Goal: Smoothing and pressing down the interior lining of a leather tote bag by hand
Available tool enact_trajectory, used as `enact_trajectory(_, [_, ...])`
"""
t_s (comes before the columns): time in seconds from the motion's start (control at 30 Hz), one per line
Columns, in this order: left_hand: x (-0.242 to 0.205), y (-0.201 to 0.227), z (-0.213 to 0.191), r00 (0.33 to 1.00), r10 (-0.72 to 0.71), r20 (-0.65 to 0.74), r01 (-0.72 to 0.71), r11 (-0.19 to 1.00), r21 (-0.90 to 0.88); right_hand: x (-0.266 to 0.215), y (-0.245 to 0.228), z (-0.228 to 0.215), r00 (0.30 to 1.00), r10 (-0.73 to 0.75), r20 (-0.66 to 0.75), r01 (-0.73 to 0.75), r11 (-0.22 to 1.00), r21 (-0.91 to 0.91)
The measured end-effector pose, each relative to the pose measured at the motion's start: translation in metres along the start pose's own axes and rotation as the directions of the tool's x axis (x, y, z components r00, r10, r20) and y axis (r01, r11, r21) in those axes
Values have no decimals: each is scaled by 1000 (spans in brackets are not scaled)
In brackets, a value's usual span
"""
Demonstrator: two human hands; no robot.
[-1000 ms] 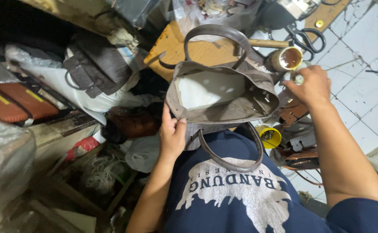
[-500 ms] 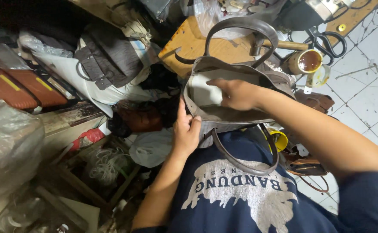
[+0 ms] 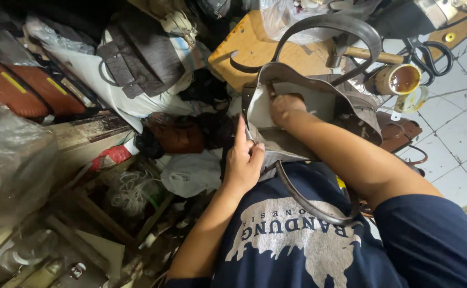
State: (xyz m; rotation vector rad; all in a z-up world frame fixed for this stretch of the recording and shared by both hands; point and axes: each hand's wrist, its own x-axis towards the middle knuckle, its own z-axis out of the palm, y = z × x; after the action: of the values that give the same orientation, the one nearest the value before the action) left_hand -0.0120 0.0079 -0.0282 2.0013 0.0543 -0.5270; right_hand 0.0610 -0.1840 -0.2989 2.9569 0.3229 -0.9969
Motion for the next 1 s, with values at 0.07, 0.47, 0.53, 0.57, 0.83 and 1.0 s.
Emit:
enact_trajectory(0.07, [0,4,1,1000,5,-3,-5,1000,-6,-5,-7,-11,1000,9,-6,-10,1000,-6])
enact_trajectory(0.47, [-3,5,-4,1000,7,-17,-7,1000,-12,24,-67,-42,996,-26,89,23,999,26])
enact_trajectory(0.53, [-3,5,-5,1000,12,-12,-12,1000,-10,24,-68,-45,995,-49,90,44,997,58])
enact_trajectory(0.57, [-3,4,-5,1000,15,-9,-15,1000,-23,20,-67,-50,994,-58,97,54,997,49])
enact_trajectory(0.83, [-1,3,-4,999,44,31,-43,999,-29,-41,-52,-130,989,-66,130,70,997,-27])
enact_trajectory(1.0, [0,3,-5,999,37,31,-36,999,-30,-8,-62,-93,993,-47,107,51,998,-34])
